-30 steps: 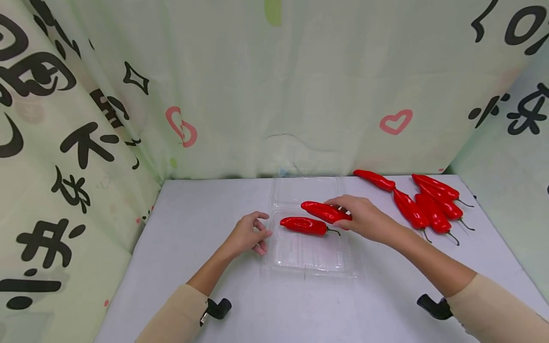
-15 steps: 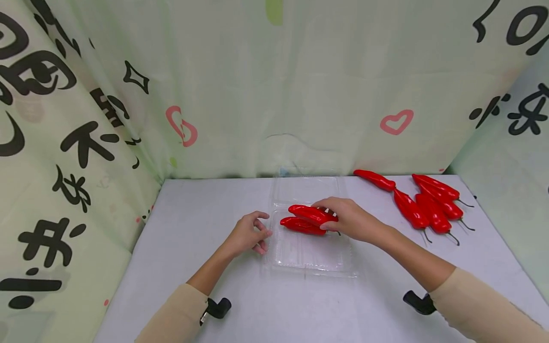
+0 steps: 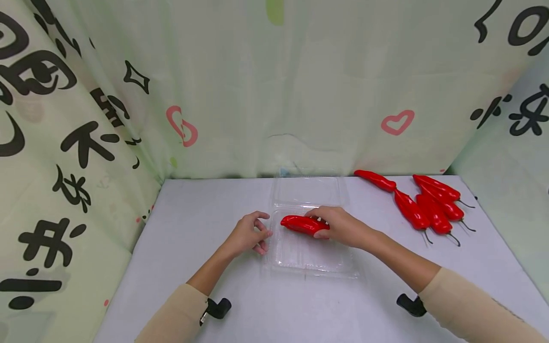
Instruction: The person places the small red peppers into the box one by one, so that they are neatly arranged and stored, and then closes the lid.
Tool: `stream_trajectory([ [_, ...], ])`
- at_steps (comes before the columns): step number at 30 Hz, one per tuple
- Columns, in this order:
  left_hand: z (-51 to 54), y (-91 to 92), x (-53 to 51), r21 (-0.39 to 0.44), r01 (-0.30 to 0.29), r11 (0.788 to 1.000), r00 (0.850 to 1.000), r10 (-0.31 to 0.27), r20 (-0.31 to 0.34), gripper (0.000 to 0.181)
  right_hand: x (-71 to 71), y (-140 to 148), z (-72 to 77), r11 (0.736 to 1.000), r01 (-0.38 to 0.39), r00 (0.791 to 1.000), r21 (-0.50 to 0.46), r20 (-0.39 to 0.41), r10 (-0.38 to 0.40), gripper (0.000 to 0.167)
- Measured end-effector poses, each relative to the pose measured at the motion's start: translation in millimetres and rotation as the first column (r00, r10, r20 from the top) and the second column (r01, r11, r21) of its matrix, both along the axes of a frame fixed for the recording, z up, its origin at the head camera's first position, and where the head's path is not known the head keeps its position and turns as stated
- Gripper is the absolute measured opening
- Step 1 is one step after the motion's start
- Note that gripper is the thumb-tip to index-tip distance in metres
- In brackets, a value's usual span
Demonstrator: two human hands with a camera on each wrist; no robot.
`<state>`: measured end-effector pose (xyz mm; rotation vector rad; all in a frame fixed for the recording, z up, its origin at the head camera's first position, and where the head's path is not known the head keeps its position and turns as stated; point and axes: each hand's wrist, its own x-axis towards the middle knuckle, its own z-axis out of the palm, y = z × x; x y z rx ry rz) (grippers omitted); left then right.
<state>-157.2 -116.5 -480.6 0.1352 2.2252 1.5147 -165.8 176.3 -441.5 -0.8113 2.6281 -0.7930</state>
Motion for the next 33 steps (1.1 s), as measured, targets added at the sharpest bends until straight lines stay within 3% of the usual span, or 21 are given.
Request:
stream_trajectory([
  [14, -1.6, 0.3, -0.2, -0.002, -0.012, 1.000, 1.000, 0.012, 0.008, 0.051, 4.7, -6.4, -13.2, 0.996, 0.002, 1.000, 0.088, -0.015, -0.001, 0.053],
  [22, 0.0, 1.4, 0.3, -0.012, -0.002, 1.000, 1.000, 0.002, 0.009, 0.052, 8.8, -6.5, -18.4, 0.996, 0.028, 0.999, 0.085, -0.033, -0.026, 0.053],
  [33, 0.2, 1.7, -0.7, -0.030, -0.001, 1.000, 1.000, 0.001, 0.010, 0.053, 11.8, -9.6, -26.1, 0.991, 0.040, 0.995, 0.124, -0.094, -0.029, 0.052],
])
